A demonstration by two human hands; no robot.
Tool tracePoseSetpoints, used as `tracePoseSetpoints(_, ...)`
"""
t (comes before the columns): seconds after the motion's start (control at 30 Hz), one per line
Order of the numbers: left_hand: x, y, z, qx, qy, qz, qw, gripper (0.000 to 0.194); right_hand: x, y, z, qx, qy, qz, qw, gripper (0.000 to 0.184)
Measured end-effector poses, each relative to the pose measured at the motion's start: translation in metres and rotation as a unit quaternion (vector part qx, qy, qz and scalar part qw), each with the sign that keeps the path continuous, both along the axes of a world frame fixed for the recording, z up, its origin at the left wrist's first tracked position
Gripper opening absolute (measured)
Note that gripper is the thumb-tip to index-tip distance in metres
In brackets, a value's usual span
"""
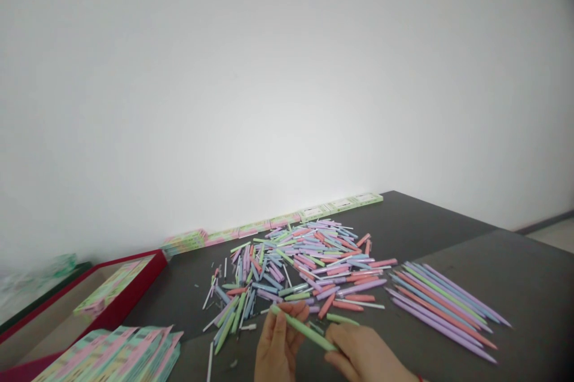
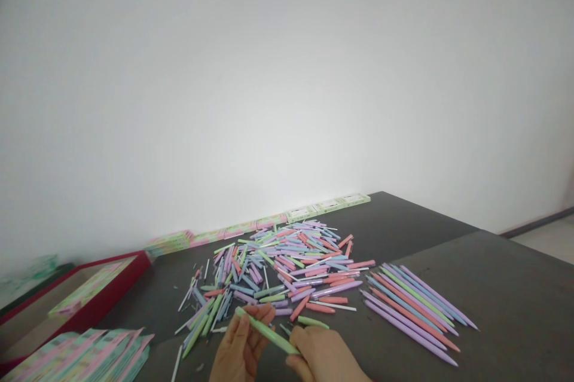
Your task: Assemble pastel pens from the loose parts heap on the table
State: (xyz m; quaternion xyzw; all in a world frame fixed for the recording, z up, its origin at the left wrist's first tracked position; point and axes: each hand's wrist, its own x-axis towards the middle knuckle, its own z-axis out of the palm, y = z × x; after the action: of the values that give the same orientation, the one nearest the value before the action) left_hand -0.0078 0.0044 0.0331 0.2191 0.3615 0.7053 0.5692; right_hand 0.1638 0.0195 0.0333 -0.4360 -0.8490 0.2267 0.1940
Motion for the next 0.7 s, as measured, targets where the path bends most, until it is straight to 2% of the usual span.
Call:
tracePoseSetpoints(0.1,0.003,-0.001,-0.001,0.015,0.01,0.005,1.0,0.038,0.001,0.002,0.002,-0.064,0.063,0.016,0.996,0.018)
tracePoseSetpoints(0.17,0.004,-0.002,-0.001,0.015,0.013,0.005,1.0,0.039,0.001,0.004,0.0,-0.166,0.148,0.043,0.974,0.023)
tracePoseSetpoints(0.2,0.004,-0.002,0.0,0.012,0.011,0.002,1.0,0.039,0.001,0.005,-0.002,-0.231,0.191,0.06,0.952,0.026)
tracePoseSetpoints(0.3,0.006,-0.003,0.004,0.005,-0.001,-0.009,1.0,0.039,0.004,0.008,-0.012,-0.414,0.286,0.105,0.858,0.044)
tracePoseSetpoints(0.37,0.007,-0.004,0.006,0.002,-0.015,-0.016,1.0,0.037,0.006,0.01,-0.019,-0.464,0.317,0.116,0.819,0.05)
tracePoseSetpoints(0.4,0.008,-0.004,0.006,0.001,-0.023,-0.018,1.0,0.035,0.007,0.011,-0.022,-0.467,0.321,0.12,0.815,0.051)
tracePoseSetpoints(0.43,0.008,-0.003,0.007,0.0,-0.033,-0.021,0.999,0.033,0.007,0.012,-0.025,-0.458,0.318,0.125,0.821,0.051)
tracePoseSetpoints(0.5,0.006,-0.002,0.008,-0.003,-0.067,-0.035,0.997,0.027,0.007,0.014,-0.027,-0.407,0.296,0.141,0.853,0.052)
tracePoseSetpoints(0.57,0.003,0.0,0.008,0.003,-0.113,-0.071,0.991,0.024,0.004,0.014,-0.026,-0.305,0.259,0.151,0.904,0.053)
tracePoseSetpoints(0.63,0.001,0.002,0.008,0.028,-0.154,-0.111,0.981,0.03,0.001,0.012,-0.021,-0.189,0.203,0.14,0.95,0.047)
tracePoseSetpoints(0.7,0.0,0.002,0.009,0.059,-0.174,-0.133,0.974,0.035,-0.002,0.009,-0.016,-0.112,0.145,0.122,0.976,0.037)
